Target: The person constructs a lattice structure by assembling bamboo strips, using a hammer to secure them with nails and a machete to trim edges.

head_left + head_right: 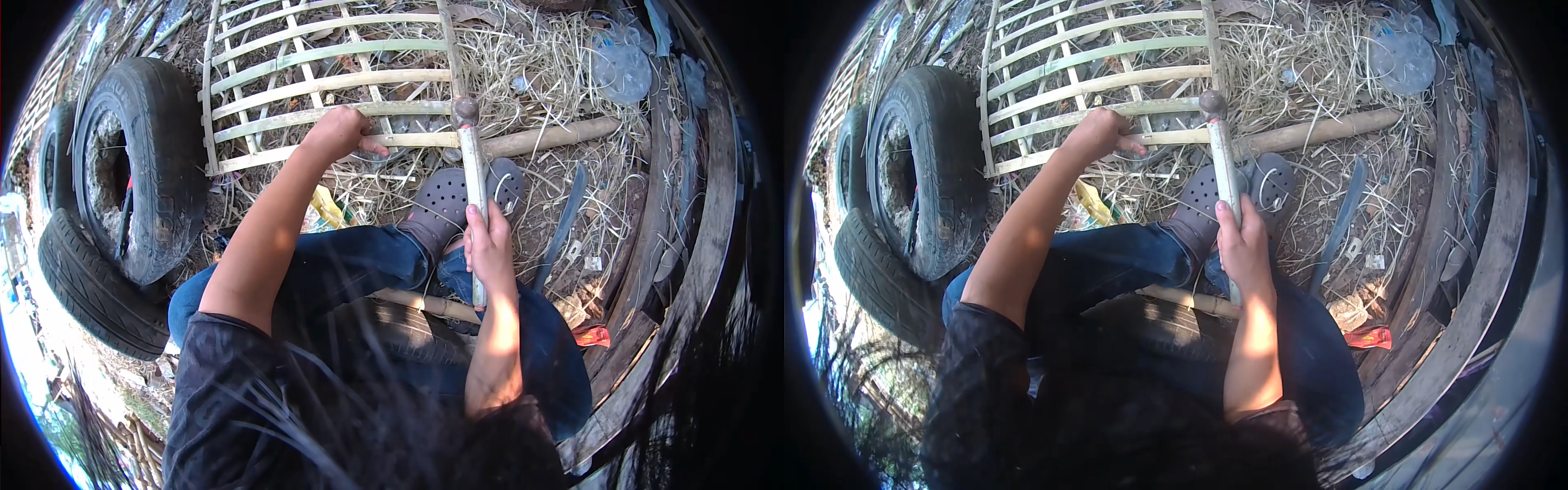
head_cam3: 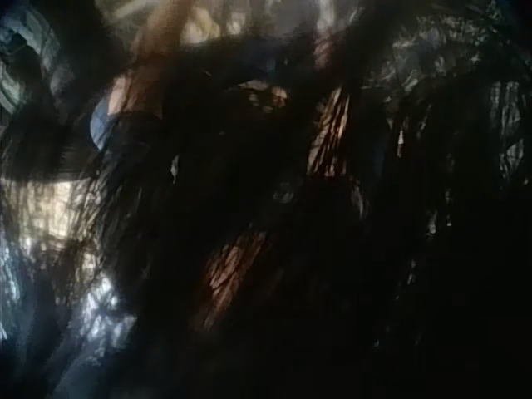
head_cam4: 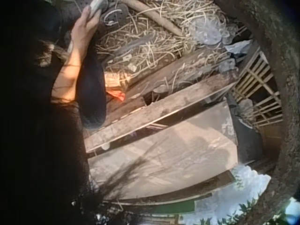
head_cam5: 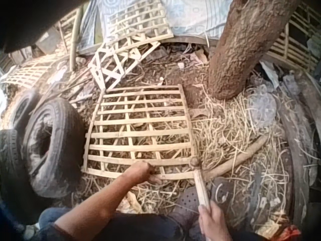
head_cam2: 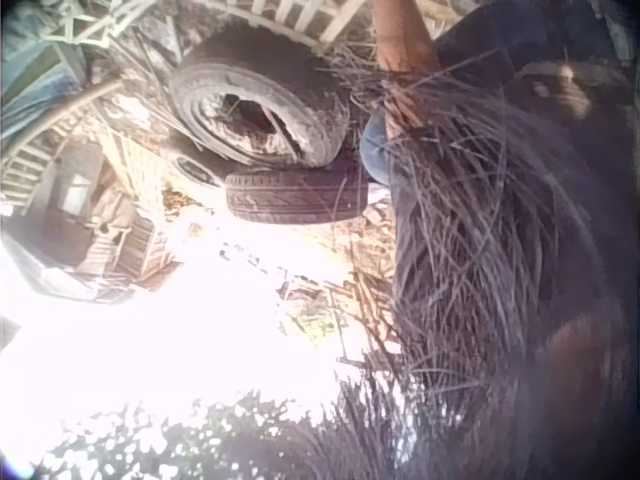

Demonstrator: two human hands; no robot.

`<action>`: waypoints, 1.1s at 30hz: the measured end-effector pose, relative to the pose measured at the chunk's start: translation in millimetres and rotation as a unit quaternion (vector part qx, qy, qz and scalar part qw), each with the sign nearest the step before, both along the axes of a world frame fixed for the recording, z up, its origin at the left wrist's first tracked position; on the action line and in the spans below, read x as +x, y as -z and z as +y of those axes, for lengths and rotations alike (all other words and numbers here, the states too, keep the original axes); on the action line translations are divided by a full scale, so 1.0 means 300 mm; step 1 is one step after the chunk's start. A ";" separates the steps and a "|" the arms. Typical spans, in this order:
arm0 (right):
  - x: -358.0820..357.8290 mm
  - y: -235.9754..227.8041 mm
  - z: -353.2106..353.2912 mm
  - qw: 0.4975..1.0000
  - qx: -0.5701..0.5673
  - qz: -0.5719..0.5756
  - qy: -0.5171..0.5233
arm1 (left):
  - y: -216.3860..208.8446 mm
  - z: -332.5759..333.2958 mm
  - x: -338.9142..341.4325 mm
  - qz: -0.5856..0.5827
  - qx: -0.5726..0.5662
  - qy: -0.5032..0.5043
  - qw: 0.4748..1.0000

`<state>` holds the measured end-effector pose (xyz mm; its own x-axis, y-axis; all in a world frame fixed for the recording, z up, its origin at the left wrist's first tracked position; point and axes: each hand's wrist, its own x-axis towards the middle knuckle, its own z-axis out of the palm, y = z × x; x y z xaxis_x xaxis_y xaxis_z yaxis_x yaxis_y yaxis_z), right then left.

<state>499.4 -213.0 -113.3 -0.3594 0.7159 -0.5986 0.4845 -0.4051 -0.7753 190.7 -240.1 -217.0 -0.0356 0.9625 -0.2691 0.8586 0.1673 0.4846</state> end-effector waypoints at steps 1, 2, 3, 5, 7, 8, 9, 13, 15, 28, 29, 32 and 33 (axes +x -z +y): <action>0.004 0.003 -0.002 1.000 0.008 -0.010 -0.003 | -0.008 -0.011 -0.007 -0.019 0.013 0.024 0.999; 0.004 0.004 -0.003 1.000 0.016 -0.019 -0.008 | -0.015 -0.020 -0.009 -0.001 0.008 0.042 0.999; 0.010 0.013 -0.003 0.999 0.043 -0.031 -0.014 | -0.021 -0.028 -0.010 0.017 0.003 0.060 0.998; 0.025 0.026 0.001 0.993 0.098 -0.056 -0.026 | -0.049 -0.041 -0.008 0.047 -0.016 0.092 0.994; 0.045 0.033 0.022 0.990 0.082 -0.114 0.004 | -0.094 -0.047 -0.007 0.072 -0.046 0.121 0.989; 0.079 0.079 0.033 0.981 0.130 -0.144 0.007 | -0.104 -0.042 -0.010 0.094 -0.074 0.132 0.984; 0.119 0.101 0.056 0.971 0.169 -0.167 0.005 | -0.115 -0.035 -0.010 0.103 -0.063 0.153 0.981; 0.224 0.157 0.123 0.897 0.327 -0.296 -0.017 | -0.191 -0.042 -0.042 0.101 -0.006 0.192 0.976; 0.250 0.159 0.131 0.907 0.269 -0.324 0.019 | -0.224 -0.039 -0.089 0.068 0.058 0.166 0.982; -0.151 0.096 0.064 0.856 0.447 -0.204 -0.162 | -0.046 0.050 -0.159 0.175 0.181 0.003 0.968; -0.242 0.108 0.046 0.854 0.459 -0.157 -0.187 | -0.028 0.045 -0.161 0.172 0.162 0.001 0.972; -0.401 0.193 0.052 0.802 0.533 -0.124 -0.242 | -0.030 0.061 -0.161 0.164 0.158 0.020 0.974; -0.425 0.215 0.060 0.790 0.549 -0.125 -0.243 | -0.040 0.065 -0.155 0.159 0.133 0.017 0.978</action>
<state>371.8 -195.0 -177.7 -0.7198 0.6673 0.1913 0.5699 0.7254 -0.3859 144.2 -220.4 -205.2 -0.0446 0.9989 0.0107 0.9760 0.0413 0.2139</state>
